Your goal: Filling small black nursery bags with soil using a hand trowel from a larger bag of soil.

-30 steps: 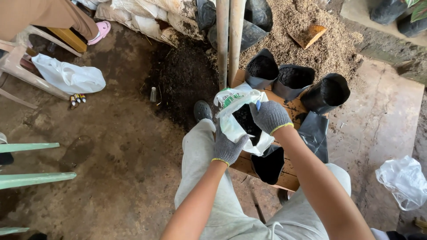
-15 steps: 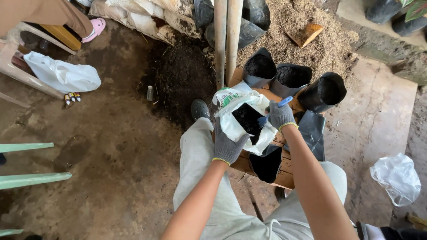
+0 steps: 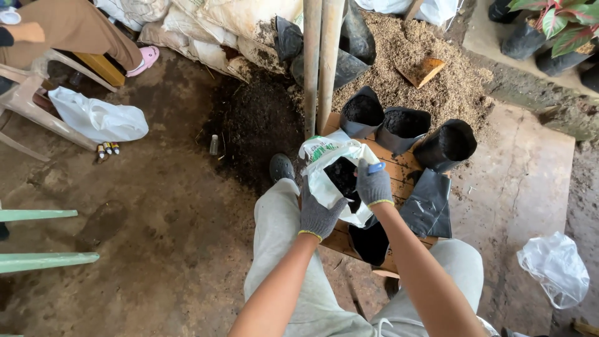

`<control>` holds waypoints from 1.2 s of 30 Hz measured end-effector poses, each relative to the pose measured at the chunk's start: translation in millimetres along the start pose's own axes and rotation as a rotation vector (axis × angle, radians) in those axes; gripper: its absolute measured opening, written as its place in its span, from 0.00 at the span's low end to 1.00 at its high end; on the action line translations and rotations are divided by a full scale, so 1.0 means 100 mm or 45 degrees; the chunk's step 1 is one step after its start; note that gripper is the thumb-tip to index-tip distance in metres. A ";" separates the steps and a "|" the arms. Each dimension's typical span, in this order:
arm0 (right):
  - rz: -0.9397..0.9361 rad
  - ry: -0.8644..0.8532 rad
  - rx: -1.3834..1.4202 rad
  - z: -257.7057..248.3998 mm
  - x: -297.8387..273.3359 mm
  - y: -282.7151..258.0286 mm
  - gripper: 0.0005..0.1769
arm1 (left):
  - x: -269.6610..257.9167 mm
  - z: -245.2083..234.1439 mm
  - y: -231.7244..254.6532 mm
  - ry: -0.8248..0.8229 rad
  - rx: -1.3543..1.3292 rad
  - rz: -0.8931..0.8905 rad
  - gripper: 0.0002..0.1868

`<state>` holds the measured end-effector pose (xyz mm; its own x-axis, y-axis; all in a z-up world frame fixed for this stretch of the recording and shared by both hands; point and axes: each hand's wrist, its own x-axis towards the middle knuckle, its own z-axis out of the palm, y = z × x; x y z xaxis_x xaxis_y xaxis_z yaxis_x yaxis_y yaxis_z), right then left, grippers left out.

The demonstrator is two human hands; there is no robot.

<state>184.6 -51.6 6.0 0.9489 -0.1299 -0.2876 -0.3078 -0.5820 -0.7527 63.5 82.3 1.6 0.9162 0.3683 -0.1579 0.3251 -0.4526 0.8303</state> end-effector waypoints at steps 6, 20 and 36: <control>-0.533 -0.080 -0.207 0.07 -0.05 -0.18 0.28 | -0.01 -0.05 0.03 0.016 0.005 -0.001 0.64; -1.027 -0.016 -0.425 -0.55 -0.16 -0.44 0.20 | -0.03 -0.08 0.03 -0.058 -0.029 -0.043 0.60; 0.004 -0.052 0.634 0.06 -0.16 0.30 0.26 | 0.00 -0.04 0.10 0.009 -0.078 -0.064 0.65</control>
<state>159.5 -62.2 -15.9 0.9474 -0.0940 -0.3059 -0.3161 -0.1260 -0.9403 65.7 80.7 11.8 0.8973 0.3952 -0.1965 0.3553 -0.3828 0.8528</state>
